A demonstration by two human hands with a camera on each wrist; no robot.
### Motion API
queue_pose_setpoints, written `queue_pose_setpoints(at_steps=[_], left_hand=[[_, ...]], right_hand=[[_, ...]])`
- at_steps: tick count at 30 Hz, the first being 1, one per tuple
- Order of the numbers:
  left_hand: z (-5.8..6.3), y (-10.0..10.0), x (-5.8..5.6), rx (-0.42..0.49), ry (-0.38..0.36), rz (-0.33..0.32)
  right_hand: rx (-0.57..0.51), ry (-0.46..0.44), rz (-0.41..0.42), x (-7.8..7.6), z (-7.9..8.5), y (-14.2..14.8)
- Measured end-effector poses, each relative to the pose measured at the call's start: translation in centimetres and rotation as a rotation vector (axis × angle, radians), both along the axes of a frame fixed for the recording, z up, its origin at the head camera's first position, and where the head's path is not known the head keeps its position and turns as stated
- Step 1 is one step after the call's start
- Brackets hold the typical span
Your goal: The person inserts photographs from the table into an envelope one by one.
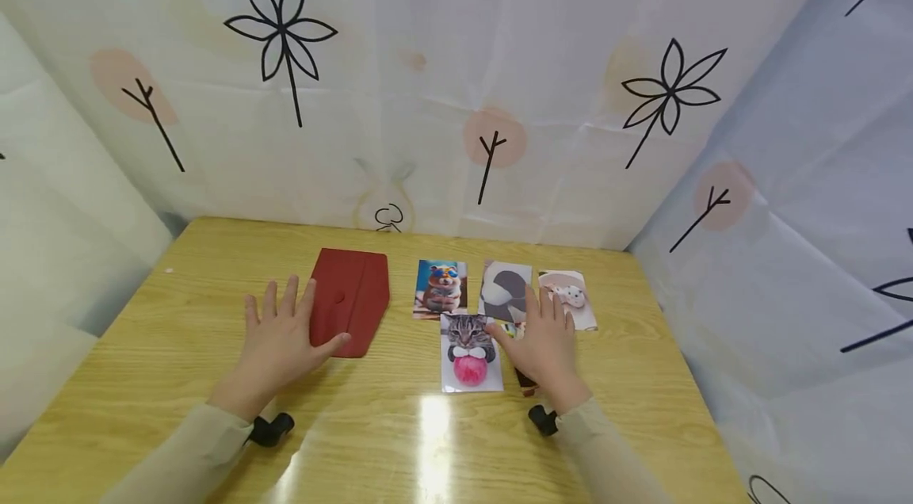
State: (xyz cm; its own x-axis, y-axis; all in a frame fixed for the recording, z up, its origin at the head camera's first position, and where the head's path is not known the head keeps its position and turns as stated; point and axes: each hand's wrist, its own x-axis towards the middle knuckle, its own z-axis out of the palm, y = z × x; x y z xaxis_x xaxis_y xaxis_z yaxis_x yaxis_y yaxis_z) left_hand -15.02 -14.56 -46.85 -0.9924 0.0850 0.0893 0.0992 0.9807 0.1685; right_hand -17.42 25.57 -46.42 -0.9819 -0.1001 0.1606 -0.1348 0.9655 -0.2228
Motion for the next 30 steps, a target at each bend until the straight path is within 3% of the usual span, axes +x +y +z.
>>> queue_pose_setpoints(at_steps=[8,13,24,30], left_hand=[[-0.4,0.8,-0.2,0.128,0.007,-0.012],[-0.8,0.5,-0.6,0.165,0.0,0.009],[-1.4,0.5,-0.9,0.183,-0.076,0.06],[-1.7,0.7,-1.4,0.195,-0.094,0.093]], right_hand=[[-0.265,-0.134,-0.134,0.3,0.3,2.1],[-0.369,-0.231,-0.2,0.3,0.4,2.7],[-0.441,-0.276,-0.225,0.7,-0.2,4.1],[-0.429,-0.285,-0.237,0.7,-0.5,4.7]])
